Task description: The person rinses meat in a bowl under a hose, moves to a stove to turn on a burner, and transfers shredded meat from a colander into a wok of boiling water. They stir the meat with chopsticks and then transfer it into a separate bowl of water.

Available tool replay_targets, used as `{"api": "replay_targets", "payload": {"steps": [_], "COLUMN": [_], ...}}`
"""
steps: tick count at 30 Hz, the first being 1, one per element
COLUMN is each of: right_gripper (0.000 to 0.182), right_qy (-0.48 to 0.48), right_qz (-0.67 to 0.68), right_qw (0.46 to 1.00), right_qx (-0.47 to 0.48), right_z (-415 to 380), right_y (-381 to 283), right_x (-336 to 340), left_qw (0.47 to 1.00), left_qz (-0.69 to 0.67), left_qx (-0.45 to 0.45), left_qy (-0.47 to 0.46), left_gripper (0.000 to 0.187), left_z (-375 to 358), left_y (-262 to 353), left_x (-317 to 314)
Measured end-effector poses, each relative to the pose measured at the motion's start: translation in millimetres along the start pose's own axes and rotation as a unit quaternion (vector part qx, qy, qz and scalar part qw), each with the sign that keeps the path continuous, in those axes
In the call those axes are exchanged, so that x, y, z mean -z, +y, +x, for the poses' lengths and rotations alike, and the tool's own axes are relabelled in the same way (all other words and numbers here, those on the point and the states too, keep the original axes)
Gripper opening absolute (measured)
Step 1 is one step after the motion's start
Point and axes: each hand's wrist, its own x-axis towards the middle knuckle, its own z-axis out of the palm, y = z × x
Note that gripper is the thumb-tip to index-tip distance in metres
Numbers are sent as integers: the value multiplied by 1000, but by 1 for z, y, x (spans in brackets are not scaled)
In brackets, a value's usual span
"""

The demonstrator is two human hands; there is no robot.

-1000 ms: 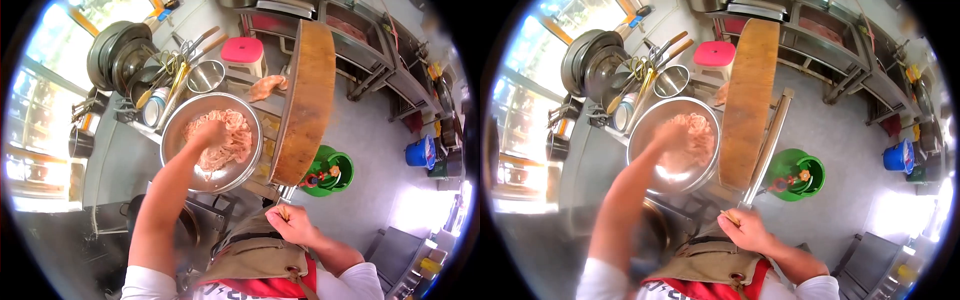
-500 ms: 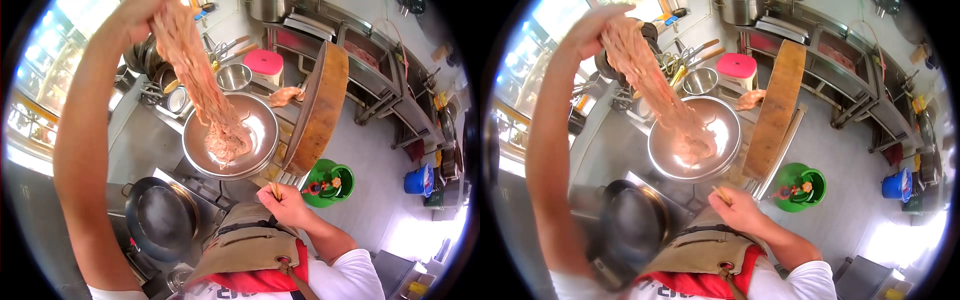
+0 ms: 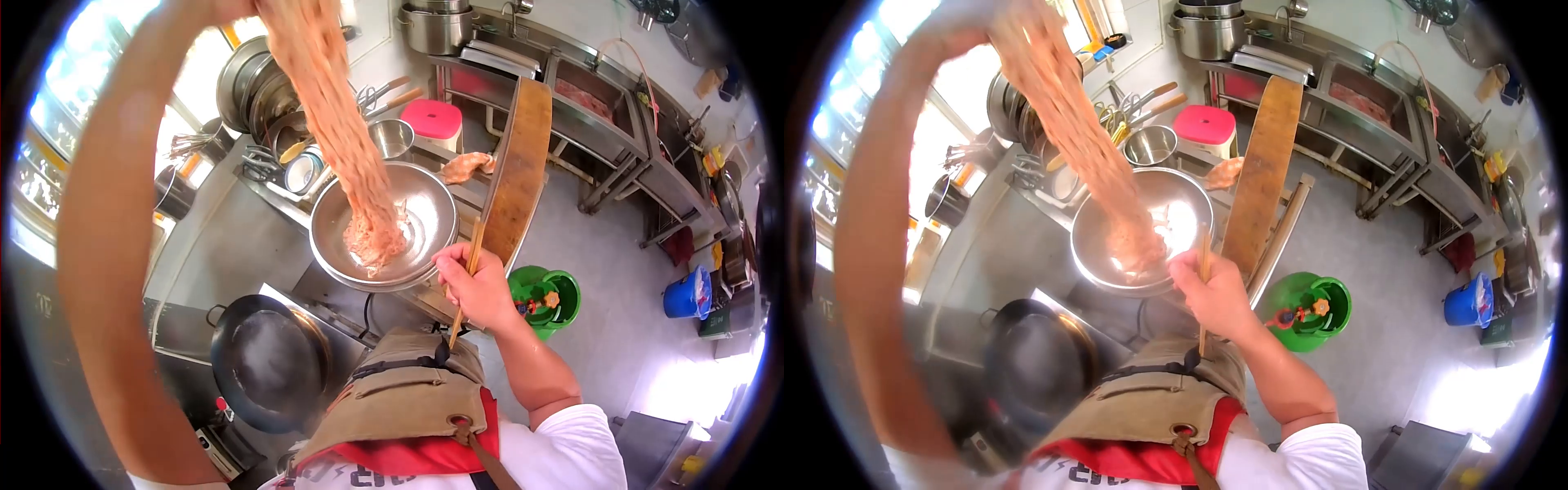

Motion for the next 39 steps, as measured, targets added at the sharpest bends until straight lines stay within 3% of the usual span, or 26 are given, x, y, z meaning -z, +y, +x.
{"api": "replay_targets", "payload": {"steps": [2,4,6,8,10,12,14,15,17,19,22,23,25,29,31,32,35,37,38,39], "right_gripper": [15,15,14,14,14,14,14,13,13,13,12,12,12,13,15,17,20,12,12,12], "right_qy": [5,8,16,18,24,31,38,40,44,28,19,14,9,3,-10,-22,-52,-75,-69,-64], "right_qz": [41,30,13,6,-8,-30,-38,-60,-106,-128,-163,-165,-167,-148,-144,-149,-142,-121,-119,-117], "right_qw": [998,999,999,999,999,999,998,997,992,989,985,985,984,987,987,986,986,990,990,991], "right_qx": [-41,-35,-39,-37,-31,-17,-35,-42,-58,-67,-58,-51,-55,-70,-64,-67,-65,-13,-3,7], "right_z": [-3,-5,-10,-16,-23,-29,-35,-37,-39,-40,-40,-41,-40,-45,-42,-40,-33,-26,-23,-21], "right_y": [-1,5,11,15,21,28,33,33,34,38,34,33,32,34,35,34,30,29,24,19], "right_x": [2,5,8,9,11,13,16,18,20,25,28,30,34,37,36,35,29,24,20,15], "left_qw": [992,992,982,965,929,862,831,777,727,786,808,798,782,715,803,822,924,964,988,989], "left_qz": [14,39,142,237,367,497,534,594,660,562,503,517,513,537,429,407,207,84,17,-27], "left_qx": [62,53,71,111,34,64,119,123,34,41,48,13,32,26,50,-16,9,-29,-22,12], "left_qy": [-112,-109,-104,34,46,-71,-102,-171,-185,-255,-302,-308,-351,-447,-411,-398,-322,-251,-149,-148], "left_gripper": [15,7,12,13,16,23,29,31,27,27,31,38,38,34,33,29,22,18,17,17], "left_z": [-11,-13,-11,-15,-24,-32,-44,-50,-63,-56,-45,-43,-38,-38,-29,-21,-14,-19,8,23], "left_y": [-60,-133,-200,-259,-316,-343,-372,-370,-371,-381,-402,-412,-420,-408,-384,-356,-241,-164,-172,-146], "left_x": [-11,-25,-40,-55,-58,-70,-95,-111,-150,-181,-216,-221,-225,-204,-175,-151,-93,-63,-39,-15]}}
